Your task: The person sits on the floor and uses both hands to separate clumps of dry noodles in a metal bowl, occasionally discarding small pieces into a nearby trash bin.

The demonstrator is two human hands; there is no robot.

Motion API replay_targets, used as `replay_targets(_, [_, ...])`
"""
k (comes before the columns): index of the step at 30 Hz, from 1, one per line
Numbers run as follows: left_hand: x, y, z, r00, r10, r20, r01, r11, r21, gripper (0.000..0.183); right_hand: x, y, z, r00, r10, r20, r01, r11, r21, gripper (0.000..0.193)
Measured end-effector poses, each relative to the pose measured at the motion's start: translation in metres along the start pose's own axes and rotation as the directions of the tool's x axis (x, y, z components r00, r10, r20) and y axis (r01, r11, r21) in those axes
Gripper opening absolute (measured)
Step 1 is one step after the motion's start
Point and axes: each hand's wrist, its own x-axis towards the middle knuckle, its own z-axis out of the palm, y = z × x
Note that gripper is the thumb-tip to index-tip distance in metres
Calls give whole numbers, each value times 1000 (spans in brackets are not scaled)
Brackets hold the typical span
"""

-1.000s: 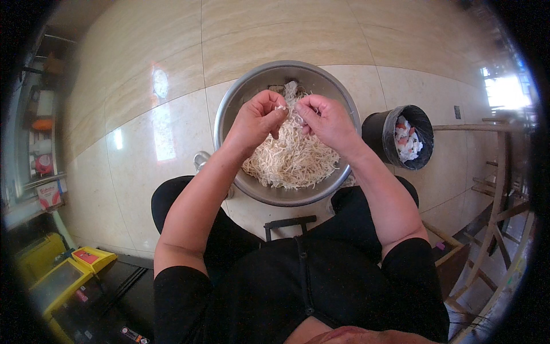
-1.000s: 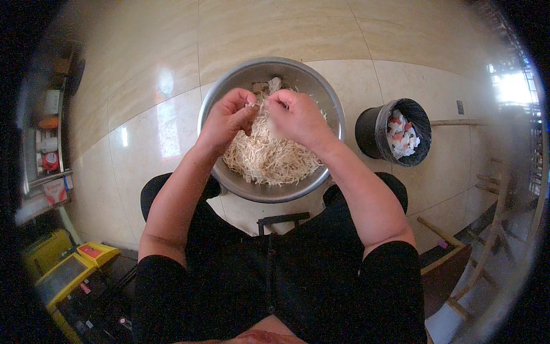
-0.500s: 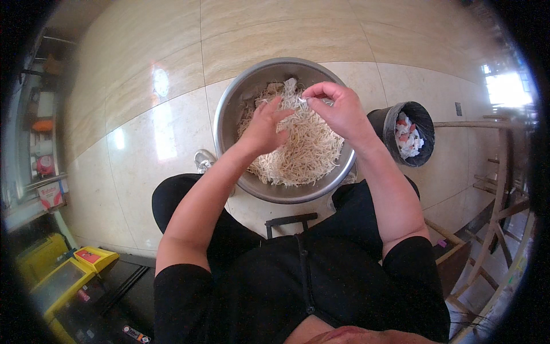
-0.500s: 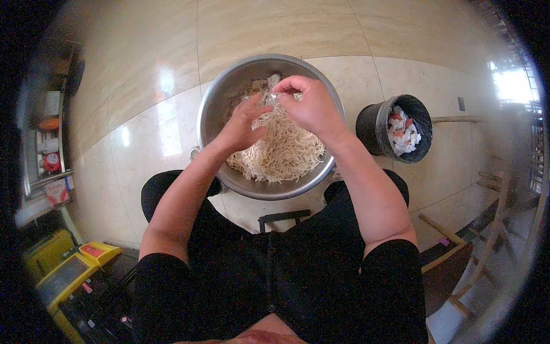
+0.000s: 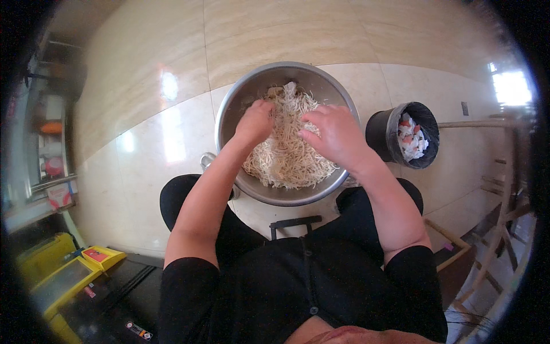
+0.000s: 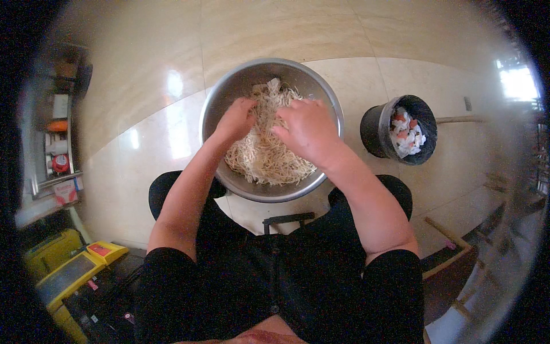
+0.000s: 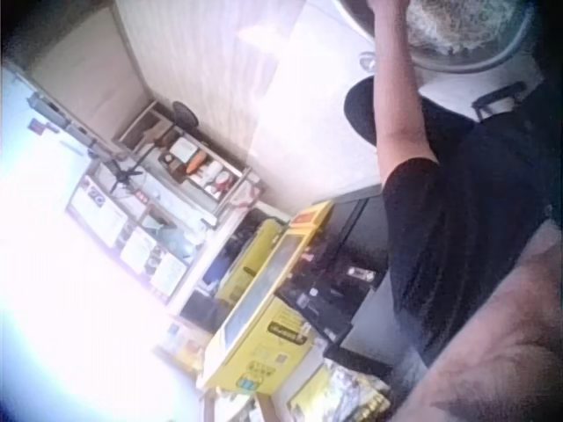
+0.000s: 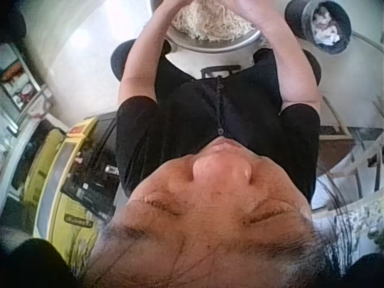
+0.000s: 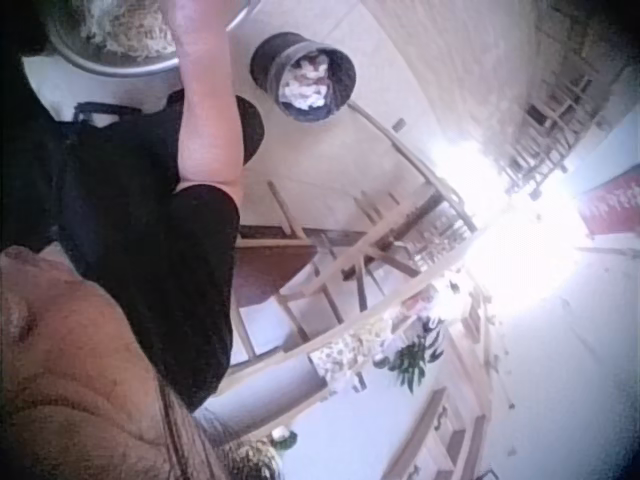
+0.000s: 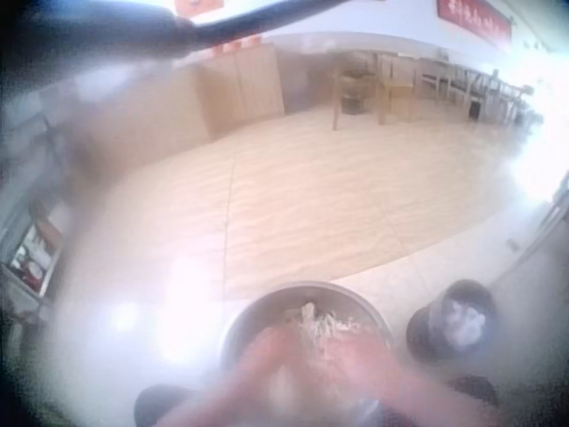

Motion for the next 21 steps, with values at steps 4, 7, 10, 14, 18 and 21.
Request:
replay_targets(4, [9,-3,7,974,-199,-111,217,957,191,30,-2,-6,-1,988,59,143,-65,997,38,18])
replay_targets(7, [20,2,19,933,-360,-21,352,899,261,30,-2,-6,-4,987,48,154,-61,995,80,16])
replay_targets(10, [26,1,27,865,-490,113,468,866,174,28,-3,-4,-5,990,40,135,-52,995,89,16])
replay_targets(14, [24,-6,42,940,-326,98,292,920,262,29,-6,-1,-9,990,58,131,-68,995,76,16])
replay_targets(18, [26,-3,34,938,-338,80,323,934,153,32,-10,2,-12,993,68,95,-75,994,76,16])
replay_targets(21, [23,-4,30,997,-67,-29,70,989,131,34,-11,1,-13,991,65,120,-71,996,49,16])
